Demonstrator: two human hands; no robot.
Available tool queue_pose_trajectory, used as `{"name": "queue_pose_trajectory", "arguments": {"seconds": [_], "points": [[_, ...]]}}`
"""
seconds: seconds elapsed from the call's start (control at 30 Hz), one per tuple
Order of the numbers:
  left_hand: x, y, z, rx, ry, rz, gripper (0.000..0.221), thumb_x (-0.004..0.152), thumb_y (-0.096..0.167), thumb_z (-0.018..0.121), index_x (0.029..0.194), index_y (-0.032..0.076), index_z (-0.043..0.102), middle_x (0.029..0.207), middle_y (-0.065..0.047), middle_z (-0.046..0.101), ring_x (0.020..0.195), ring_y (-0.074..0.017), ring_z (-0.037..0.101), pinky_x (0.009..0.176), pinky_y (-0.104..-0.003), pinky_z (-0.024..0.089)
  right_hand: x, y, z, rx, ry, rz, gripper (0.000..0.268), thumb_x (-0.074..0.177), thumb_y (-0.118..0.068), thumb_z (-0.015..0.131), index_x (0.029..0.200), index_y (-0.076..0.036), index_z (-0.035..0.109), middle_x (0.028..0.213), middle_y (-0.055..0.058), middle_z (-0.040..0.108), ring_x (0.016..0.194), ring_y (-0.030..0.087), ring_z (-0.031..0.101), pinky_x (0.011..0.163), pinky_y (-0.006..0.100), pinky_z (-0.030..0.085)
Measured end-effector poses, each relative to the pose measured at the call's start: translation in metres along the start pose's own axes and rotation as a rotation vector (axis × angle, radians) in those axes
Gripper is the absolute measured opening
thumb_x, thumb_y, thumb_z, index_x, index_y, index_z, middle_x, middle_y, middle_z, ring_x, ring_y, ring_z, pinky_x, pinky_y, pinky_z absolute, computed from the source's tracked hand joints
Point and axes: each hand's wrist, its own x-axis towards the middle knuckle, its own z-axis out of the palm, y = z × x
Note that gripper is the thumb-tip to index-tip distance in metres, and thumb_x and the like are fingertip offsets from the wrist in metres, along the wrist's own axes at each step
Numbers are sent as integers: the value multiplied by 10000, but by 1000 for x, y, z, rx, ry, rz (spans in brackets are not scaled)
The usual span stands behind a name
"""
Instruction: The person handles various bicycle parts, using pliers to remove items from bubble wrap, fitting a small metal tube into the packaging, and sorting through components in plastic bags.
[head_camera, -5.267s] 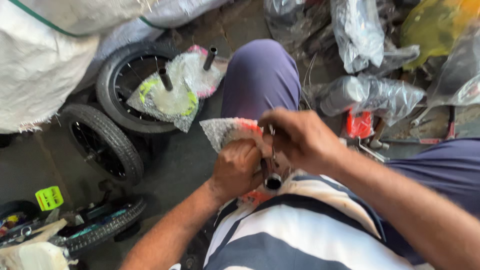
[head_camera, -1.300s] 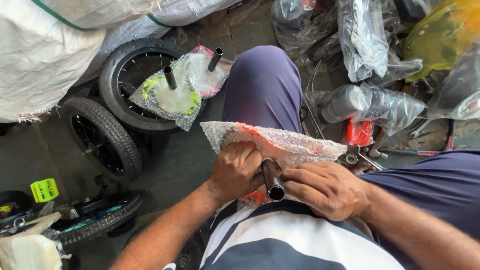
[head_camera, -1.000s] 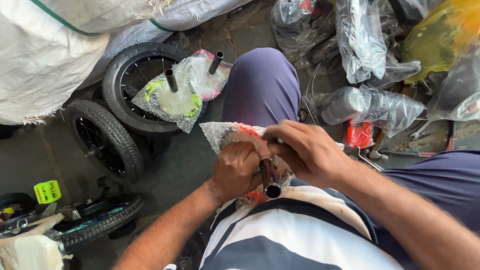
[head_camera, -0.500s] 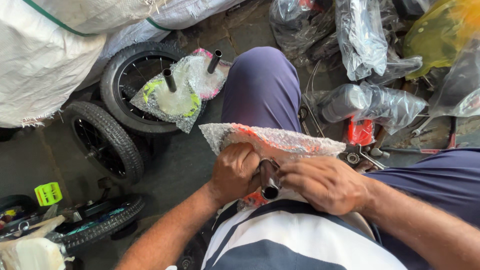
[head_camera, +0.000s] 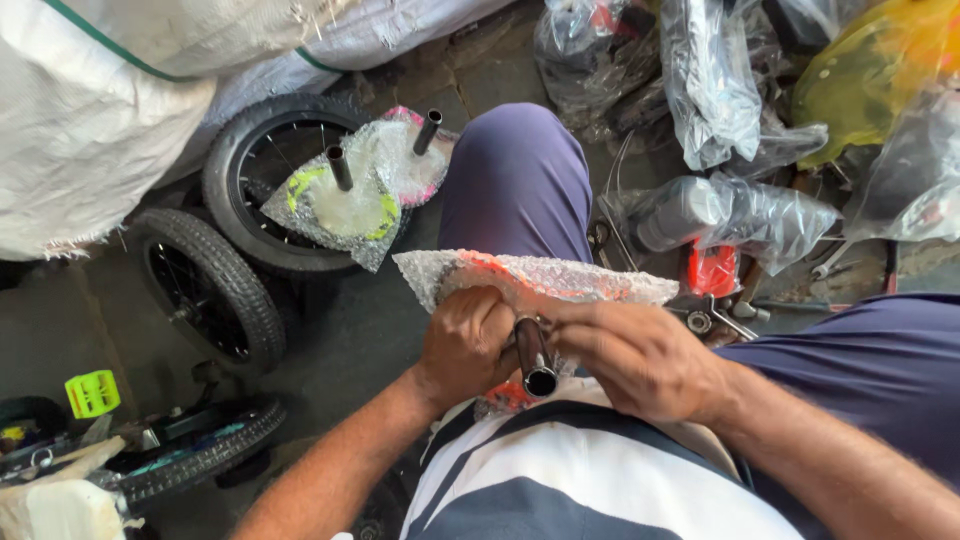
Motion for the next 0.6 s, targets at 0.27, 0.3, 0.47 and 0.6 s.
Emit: {"name": "queue_pose_trajectory", "arguments": {"seconds": [0.27, 0.3, 0.47, 0.6], "points": [[6, 6, -4, 1, 24, 46, 351, 879, 325, 734, 831, 35, 543, 788, -153, 567, 737, -342, 621, 676, -460, 511, -11, 4, -5, -25, -85, -290, 382, 812, -102, 726, 1148, 37, 607, 1179, 224, 658, 1003, 367, 711, 821, 425, 600], [7, 5, -4, -6, 22, 55, 356, 871, 321, 736, 822, 32, 534, 785, -158, 563, 734, -347, 617, 674, -463, 509, -9, 5, -5, 5, -73, -252, 405, 787, -75, 716, 1161, 40, 613, 1171, 215, 666, 985, 360, 712, 810, 422, 595], [6, 0, 3, 35, 63, 77, 263, 919, 186, 698, 791, 54, 511, 760, -147, 549, 709, -335, 599, 669, -465, 499, -2, 9, 3, 207, -11, -17, 298, 845, -35, 681, 1133, -23, 607, 1038, 151, 692, 934, 332, 709, 790, 422, 583], [7, 2, 0, 39, 73, 106, 257, 918, 192, 701, 805, 50, 519, 751, -140, 547, 701, -338, 594, 665, -471, 496, 10, 6, -2, 333, -28, 257, 177, 934, -59, 681, 1103, -57, 630, 916, 98, 709, 829, 302, 724, 701, 413, 562]]}}
